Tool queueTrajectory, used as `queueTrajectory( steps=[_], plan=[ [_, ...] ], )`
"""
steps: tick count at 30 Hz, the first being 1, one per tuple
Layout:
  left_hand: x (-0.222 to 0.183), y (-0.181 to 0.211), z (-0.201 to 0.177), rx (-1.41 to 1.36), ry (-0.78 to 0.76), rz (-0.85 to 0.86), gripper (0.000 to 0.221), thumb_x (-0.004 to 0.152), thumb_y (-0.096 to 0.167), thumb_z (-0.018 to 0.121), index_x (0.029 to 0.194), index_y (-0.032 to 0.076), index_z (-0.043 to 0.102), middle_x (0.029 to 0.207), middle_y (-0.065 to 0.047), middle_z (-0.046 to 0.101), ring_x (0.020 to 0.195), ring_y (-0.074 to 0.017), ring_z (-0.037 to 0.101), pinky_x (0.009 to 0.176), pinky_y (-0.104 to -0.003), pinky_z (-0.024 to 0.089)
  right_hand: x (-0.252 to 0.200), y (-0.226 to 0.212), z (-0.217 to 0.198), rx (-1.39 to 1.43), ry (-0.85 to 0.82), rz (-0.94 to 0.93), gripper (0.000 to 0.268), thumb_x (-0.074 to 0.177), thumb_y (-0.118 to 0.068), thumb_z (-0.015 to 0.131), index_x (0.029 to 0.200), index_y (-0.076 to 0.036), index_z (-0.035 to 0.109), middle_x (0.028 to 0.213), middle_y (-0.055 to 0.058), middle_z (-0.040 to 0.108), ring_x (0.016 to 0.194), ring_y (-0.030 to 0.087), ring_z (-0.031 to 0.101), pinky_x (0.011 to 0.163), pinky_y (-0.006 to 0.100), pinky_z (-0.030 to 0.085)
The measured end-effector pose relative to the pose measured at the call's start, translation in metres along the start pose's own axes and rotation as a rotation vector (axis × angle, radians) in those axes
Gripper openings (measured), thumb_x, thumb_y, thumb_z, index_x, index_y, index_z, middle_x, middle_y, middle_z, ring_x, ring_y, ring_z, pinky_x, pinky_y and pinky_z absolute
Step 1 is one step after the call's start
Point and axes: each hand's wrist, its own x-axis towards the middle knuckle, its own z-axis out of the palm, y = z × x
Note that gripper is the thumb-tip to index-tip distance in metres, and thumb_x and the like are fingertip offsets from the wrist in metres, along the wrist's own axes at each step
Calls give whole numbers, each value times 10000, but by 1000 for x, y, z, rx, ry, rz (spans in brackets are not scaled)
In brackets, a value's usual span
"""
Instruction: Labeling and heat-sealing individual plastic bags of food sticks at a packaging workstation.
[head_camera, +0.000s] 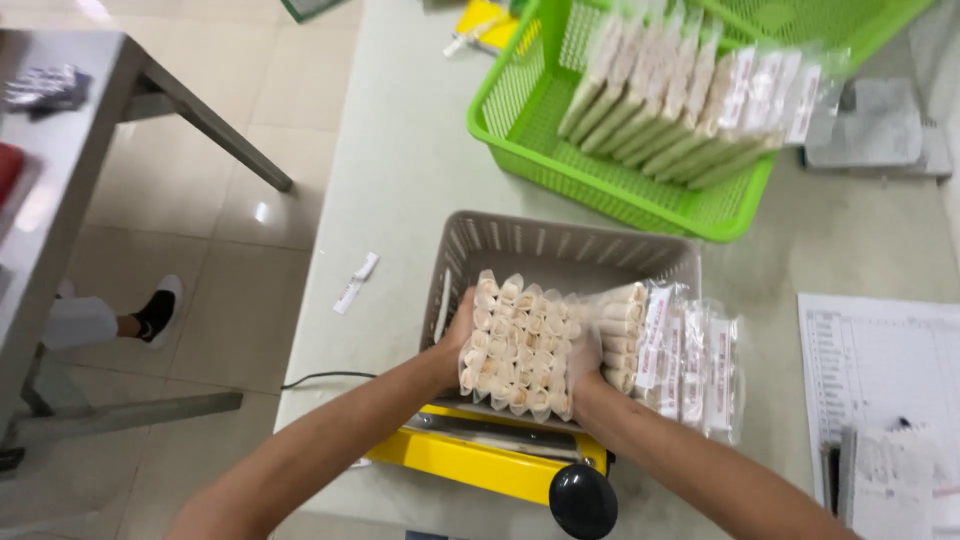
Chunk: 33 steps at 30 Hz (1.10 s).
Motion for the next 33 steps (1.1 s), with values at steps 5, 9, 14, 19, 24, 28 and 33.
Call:
queueTrajectory(
  steps=[5,9,14,19,24,28,33],
  plan=[
    [71,-23,-42,116,-2,60,924,910,757,360,1627,193,215,1674,-108,249,1524,-347,253,1213,-576,216,-43,-1,23,-23,6,-5,815,969,-714,292,1544,-151,420,1548,157,497,1400,321,515,1146,501,442],
    [93,-26,-74,164,21,128,966,914,821,324,1642,208,155,1702,-101,160,1546,-361,179,1207,-635,176,-61,9,37,-82,-20,-2,815,967,-717,291,1541,-155,429,1544,155,506,1394,319,526,1142,500,450],
    [26,-7,-109,404,115,545,755,1021,670,282,1573,163,371,1612,-109,376,1513,-296,294,1237,-479,213,-75,23,49,-117,-47,4,817,965,-721,289,1538,-160,440,1539,152,518,1387,317,538,1136,499,459],
    [-109,-17,-55,331,-135,413,1082,828,833,87,1640,120,47,1713,-89,-28,1565,-309,-37,1275,-480,-26,-83,25,62,-120,-66,-16,818,963,-726,287,1535,-165,451,1534,150,529,1380,316,551,1131,498,468],
    [-114,-20,-62,214,-225,396,1182,754,901,117,1644,126,52,1706,-171,28,1563,-376,-36,1259,-516,-41,-91,33,74,-128,-58,29,905,926,-791,238,1571,-182,418,1577,159,479,1438,314,487,1186,494,420],
    [-100,-25,-77,225,-207,394,1192,753,913,123,1642,124,31,1704,-175,-2,1562,-376,-54,1258,-518,-54,-126,33,110,-157,2,-12,880,941,-769,179,1548,-191,446,1577,131,485,1460,296,461,1226,438,381],
    [-49,-29,-87,335,-249,387,1226,751,947,140,1638,119,-32,1697,-187,-89,1559,-373,-110,1253,-525,-94,-151,27,125,-111,39,-68,799,996,-694,239,1548,-124,333,1622,129,370,1518,282,360,1291,450,255]
  ],
)
